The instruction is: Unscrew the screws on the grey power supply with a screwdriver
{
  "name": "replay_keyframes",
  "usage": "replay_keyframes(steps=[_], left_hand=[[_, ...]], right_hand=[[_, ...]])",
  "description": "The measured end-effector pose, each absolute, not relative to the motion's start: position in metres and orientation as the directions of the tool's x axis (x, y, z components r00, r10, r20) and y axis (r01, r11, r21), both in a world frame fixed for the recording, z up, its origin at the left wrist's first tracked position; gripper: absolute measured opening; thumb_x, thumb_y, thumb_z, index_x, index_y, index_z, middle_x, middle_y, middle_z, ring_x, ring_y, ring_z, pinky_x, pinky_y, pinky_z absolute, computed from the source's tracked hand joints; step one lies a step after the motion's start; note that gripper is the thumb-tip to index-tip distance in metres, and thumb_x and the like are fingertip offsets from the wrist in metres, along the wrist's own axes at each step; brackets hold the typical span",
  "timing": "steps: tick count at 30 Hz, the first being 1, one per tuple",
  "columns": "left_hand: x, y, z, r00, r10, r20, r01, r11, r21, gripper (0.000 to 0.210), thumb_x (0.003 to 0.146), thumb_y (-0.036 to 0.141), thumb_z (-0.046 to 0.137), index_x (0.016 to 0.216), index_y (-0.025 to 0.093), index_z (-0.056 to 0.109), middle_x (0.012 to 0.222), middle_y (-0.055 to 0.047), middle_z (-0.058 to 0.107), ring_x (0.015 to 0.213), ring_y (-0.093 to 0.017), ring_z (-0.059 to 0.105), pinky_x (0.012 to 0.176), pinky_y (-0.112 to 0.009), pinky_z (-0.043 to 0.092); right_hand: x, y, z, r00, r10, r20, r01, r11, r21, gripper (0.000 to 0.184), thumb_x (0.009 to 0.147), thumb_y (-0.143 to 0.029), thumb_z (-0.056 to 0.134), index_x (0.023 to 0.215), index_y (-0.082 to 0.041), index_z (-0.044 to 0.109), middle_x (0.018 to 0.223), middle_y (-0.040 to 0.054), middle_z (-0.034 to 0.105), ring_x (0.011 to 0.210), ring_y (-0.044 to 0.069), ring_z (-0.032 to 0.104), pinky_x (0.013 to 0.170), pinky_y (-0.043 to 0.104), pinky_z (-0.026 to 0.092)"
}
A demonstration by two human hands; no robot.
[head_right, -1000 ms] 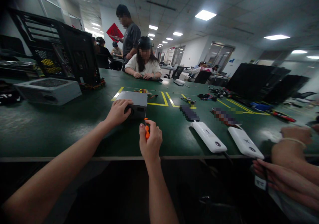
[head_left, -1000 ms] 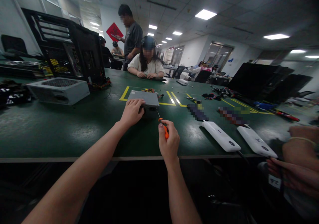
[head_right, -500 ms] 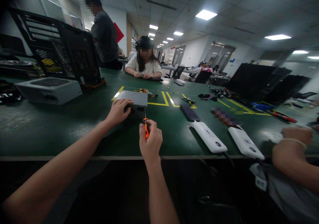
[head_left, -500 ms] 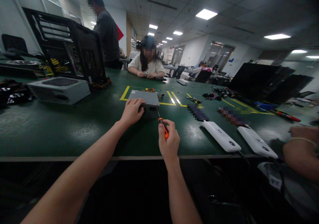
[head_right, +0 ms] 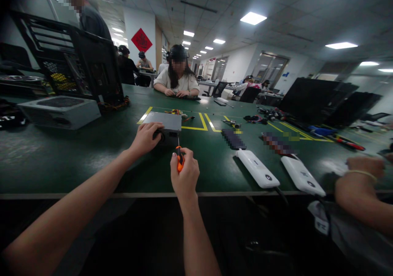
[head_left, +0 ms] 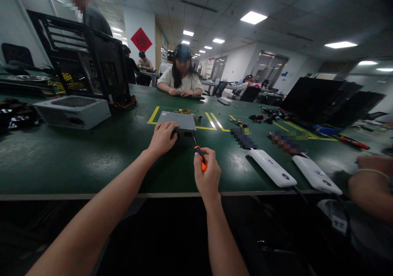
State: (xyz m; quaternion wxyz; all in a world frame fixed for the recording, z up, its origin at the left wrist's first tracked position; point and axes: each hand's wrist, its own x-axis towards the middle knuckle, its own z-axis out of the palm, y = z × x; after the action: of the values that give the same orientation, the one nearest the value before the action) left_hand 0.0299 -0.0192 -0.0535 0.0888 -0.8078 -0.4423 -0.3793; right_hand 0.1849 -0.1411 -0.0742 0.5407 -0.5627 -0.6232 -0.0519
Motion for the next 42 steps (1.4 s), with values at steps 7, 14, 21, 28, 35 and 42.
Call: replay_keyframes(steps=[7, 14, 21, 28, 35, 42], left_hand=[[0.0307, -0.0195, -0.0533, 0.308, 0.652, 0.693, 0.778, -0.592, 0.211, 0.031, 0.082, 0.019, 0.045, 0.111, 0.022, 0.056, 0.122, -0.006, 0.059, 0.116, -0.022, 0.050, 0.099, -0.039, 0.032], [0.0310, -0.0203, -0.0522, 0.304, 0.668, 0.679, 0.785, -0.579, 0.218, 0.031, 0.082, 0.018, 0.045, 0.111, 0.023, 0.055, 0.124, -0.005, 0.058, 0.117, -0.021, 0.050, 0.100, -0.039, 0.032], [0.0307, -0.0205, -0.0519, 0.300, 0.668, 0.681, 0.786, -0.577, 0.219, 0.029, 0.082, 0.018, 0.045, 0.109, 0.022, 0.056, 0.123, -0.005, 0.059, 0.115, -0.021, 0.050, 0.099, -0.038, 0.032], [0.0304, -0.0209, -0.0520, 0.309, 0.660, 0.685, 0.778, -0.590, 0.217, 0.030, 0.083, 0.018, 0.045, 0.110, 0.022, 0.055, 0.123, -0.006, 0.059, 0.116, -0.022, 0.050, 0.099, -0.039, 0.032], [0.0328, -0.0226, -0.0511, 0.300, 0.662, 0.687, 0.781, -0.584, 0.222, 0.030, 0.083, 0.018, 0.044, 0.110, 0.022, 0.056, 0.122, -0.006, 0.059, 0.116, -0.022, 0.050, 0.099, -0.039, 0.032], [0.0342, -0.0252, -0.0507, 0.287, 0.670, 0.684, 0.798, -0.562, 0.216, 0.029, 0.082, 0.021, 0.047, 0.109, 0.021, 0.056, 0.123, -0.006, 0.059, 0.115, -0.023, 0.051, 0.099, -0.039, 0.032]], right_hand=[[0.1866, -0.1404, -0.0725, 0.089, 0.613, 0.785, 0.820, 0.403, -0.407, 0.009, 0.083, -0.023, 0.050, 0.084, -0.018, 0.058, 0.079, 0.0048, 0.062, 0.075, 0.018, 0.054, 0.073, 0.031, 0.042], [0.1844, -0.1414, -0.0745, 0.213, 0.644, 0.734, 0.768, 0.354, -0.533, 0.021, 0.089, -0.034, 0.045, 0.098, -0.018, 0.055, 0.075, 0.0022, 0.062, 0.065, 0.015, 0.055, 0.067, 0.029, 0.042], [0.1866, -0.1408, -0.0733, 0.097, 0.579, 0.810, 0.843, 0.385, -0.376, 0.012, 0.085, -0.024, 0.049, 0.086, -0.018, 0.060, 0.079, 0.0056, 0.060, 0.077, 0.019, 0.051, 0.073, 0.031, 0.042], [0.1855, -0.1418, -0.0752, 0.228, 0.647, 0.727, 0.749, 0.361, -0.556, 0.023, 0.089, -0.036, 0.045, 0.101, -0.017, 0.054, 0.077, 0.0026, 0.062, 0.066, 0.015, 0.054, 0.066, 0.029, 0.042], [0.1873, -0.1401, -0.0735, 0.119, 0.572, 0.812, 0.831, 0.390, -0.397, 0.010, 0.084, -0.022, 0.049, 0.084, -0.019, 0.058, 0.078, 0.0047, 0.060, 0.075, 0.018, 0.052, 0.072, 0.032, 0.042], [0.1851, -0.1412, -0.0741, 0.240, 0.654, 0.718, 0.756, 0.339, -0.560, 0.024, 0.089, -0.037, 0.045, 0.100, -0.018, 0.055, 0.077, 0.0029, 0.063, 0.066, 0.016, 0.055, 0.066, 0.029, 0.041]])
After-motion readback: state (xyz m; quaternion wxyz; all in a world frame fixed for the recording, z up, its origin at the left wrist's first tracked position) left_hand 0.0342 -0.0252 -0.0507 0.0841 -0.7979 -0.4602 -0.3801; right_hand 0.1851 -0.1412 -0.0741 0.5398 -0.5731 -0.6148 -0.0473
